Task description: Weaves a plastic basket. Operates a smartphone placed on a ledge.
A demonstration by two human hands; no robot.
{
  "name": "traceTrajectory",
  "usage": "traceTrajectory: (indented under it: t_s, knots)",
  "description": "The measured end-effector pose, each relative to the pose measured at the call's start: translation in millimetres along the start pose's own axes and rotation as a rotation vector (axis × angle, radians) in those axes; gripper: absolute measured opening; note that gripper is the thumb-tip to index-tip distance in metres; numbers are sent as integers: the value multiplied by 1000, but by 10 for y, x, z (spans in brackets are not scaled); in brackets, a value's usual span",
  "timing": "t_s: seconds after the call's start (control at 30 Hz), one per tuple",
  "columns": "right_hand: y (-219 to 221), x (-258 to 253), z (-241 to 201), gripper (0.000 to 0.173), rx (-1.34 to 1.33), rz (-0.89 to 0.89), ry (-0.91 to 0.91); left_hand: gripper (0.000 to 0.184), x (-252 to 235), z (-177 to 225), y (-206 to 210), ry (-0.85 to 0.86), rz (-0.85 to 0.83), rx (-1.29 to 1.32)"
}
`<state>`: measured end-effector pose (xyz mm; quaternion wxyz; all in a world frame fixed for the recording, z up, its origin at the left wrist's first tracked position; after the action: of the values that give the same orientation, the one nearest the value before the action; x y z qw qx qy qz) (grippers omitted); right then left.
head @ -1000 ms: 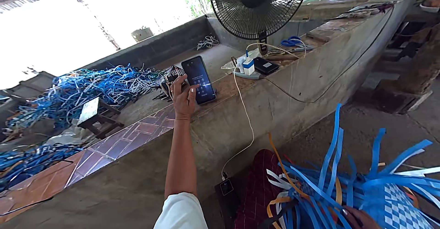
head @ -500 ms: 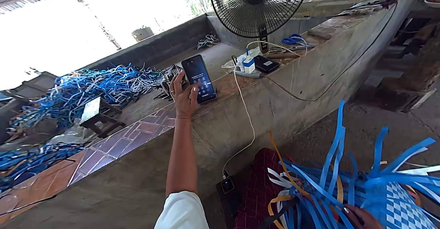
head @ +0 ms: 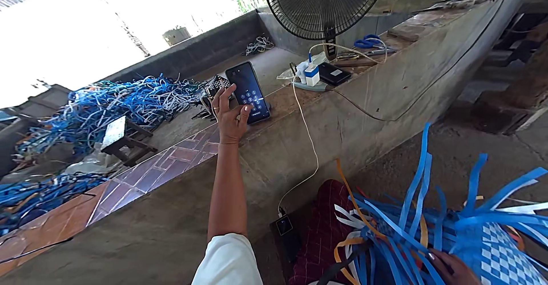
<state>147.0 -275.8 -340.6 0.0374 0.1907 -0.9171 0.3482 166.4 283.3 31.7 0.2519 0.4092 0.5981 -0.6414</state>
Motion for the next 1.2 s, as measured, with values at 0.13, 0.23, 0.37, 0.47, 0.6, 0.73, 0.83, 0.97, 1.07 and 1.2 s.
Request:
traceTrajectory:
  t_s: [0.13,0.23,0.37,0.47,0.6,0.73,0.83,0.97,1.07,1.2]
  knots:
    - [6,-10,19,29,-7,4,-8,58,-3,9,28,10,-31,13]
    - [-3,-5,-12,30,-16,-16,11,57,-16,28,29,37,-45,23]
    - [-1,-11,-8,30,-11,-5,-9,54,-23,25,100,30,-118,22]
    - [-13,0,-51,30,1,-9,-25,55,-17,35,80,18,-103,34]
    - [-12,-3,-43,29,3,1,-43,56,-18,3,-22,-35,9,40]
    - [1,-29,-3,30,-18,-6,-5,55,-15,-51,-82,-152,65,56]
    - [-7,-18,-22,30,-22,-8,4,53,-3,-66,-85,-173,79,67]
    - [3,-29,11,30,-13,-3,-15,51,4,-59,-78,-152,83,70]
    - [6,-34,17,30,-14,3,-17,50,-2,-41,-47,-106,52,34]
    - [28,-40,65,31,-1,-3,-32,54,-6,-75,19,-168,-4,-10]
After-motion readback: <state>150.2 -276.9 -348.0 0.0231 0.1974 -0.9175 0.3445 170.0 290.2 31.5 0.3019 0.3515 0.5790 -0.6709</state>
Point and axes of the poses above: each hand's wrist, its own x-axis away from the middle knuckle, its own y-axis out of the palm, z = x × y, the point moved 6 cm from there along -x, towards the middle knuckle, and after that the axes turned 10 degrees about -z, right-handed, at the moved point
